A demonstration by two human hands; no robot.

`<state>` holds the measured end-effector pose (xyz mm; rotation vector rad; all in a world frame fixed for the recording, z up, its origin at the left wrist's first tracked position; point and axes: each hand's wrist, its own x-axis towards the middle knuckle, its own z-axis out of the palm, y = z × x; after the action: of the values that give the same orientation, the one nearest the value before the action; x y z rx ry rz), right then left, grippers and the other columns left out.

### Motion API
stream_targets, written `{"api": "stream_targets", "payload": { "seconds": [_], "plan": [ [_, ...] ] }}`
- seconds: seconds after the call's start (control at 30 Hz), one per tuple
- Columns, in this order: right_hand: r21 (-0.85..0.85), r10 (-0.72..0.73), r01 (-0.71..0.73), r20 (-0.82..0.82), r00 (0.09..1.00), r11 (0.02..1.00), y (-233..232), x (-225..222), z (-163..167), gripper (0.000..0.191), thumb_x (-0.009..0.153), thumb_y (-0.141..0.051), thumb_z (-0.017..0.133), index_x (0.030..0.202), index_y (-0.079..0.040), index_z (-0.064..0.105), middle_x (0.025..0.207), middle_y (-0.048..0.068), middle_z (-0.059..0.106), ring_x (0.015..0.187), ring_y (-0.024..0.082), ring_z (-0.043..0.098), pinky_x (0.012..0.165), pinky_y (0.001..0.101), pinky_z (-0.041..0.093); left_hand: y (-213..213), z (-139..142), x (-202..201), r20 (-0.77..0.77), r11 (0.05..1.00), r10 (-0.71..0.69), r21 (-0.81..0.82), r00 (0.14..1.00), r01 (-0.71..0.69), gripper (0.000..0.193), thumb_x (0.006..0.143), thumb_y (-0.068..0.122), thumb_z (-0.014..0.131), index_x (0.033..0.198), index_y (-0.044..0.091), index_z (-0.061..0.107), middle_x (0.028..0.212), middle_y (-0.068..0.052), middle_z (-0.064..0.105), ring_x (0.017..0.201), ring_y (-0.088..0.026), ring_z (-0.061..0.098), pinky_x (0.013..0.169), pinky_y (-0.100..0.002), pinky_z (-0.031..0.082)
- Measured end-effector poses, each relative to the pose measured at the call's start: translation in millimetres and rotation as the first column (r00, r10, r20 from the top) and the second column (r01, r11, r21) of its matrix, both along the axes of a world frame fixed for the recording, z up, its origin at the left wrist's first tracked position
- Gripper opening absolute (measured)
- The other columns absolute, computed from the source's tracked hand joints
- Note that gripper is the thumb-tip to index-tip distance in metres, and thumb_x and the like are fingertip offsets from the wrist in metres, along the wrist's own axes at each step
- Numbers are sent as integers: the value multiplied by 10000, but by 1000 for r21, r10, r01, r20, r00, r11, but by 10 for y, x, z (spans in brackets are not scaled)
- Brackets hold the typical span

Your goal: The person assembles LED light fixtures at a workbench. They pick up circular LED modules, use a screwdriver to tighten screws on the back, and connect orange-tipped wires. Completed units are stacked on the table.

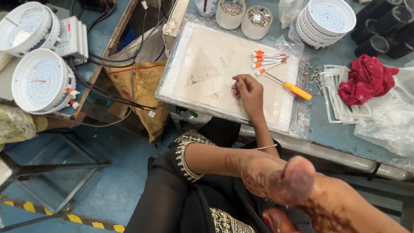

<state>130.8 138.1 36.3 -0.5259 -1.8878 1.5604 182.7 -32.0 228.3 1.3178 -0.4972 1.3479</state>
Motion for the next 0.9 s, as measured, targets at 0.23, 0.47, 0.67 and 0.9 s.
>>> {"api": "stream_targets", "payload": {
  "seconds": [0.23,0.47,0.67,0.9],
  "plan": [
    [662,-331,360,-175,927,657,1270,146,420,124,1067,-37,612,1082,-5,731,932,99,720,771,154,669,643,294,500,49,139,-90,24,966,202,161,979,-203,917,918,598,462,1578,-29,350,1102,-79,573,1027,-203,565,1006,-388,495],
    [974,-570,121,9,822,190,2283,319,1053,153,913,-90,747,1062,-51,744,1134,157,662,1094,352,598,895,472,409,102,225,-263,57,902,345,257,937,-348,846,944,533,523,1573,-9,359,1209,-83,547,1126,-205,535,1055,-382,465],
    [964,-604,-58,209,769,261,2342,220,1137,47,953,-126,764,961,-85,743,1050,107,691,1134,321,605,990,481,397,137,268,-442,87,844,439,302,894,-444,791,966,477,575,1568,8,367,1301,-86,525,1210,-207,509,1096,-376,439],
    [993,-562,-4,68,824,115,2645,100,1452,45,918,-51,734,947,-53,701,1100,133,687,1120,340,609,920,475,409,62,374,-631,125,755,558,333,820,-565,735,993,412,636,1563,28,375,1408,-90,500,1308,-209,478,1145,-369,409]
  ]
}}
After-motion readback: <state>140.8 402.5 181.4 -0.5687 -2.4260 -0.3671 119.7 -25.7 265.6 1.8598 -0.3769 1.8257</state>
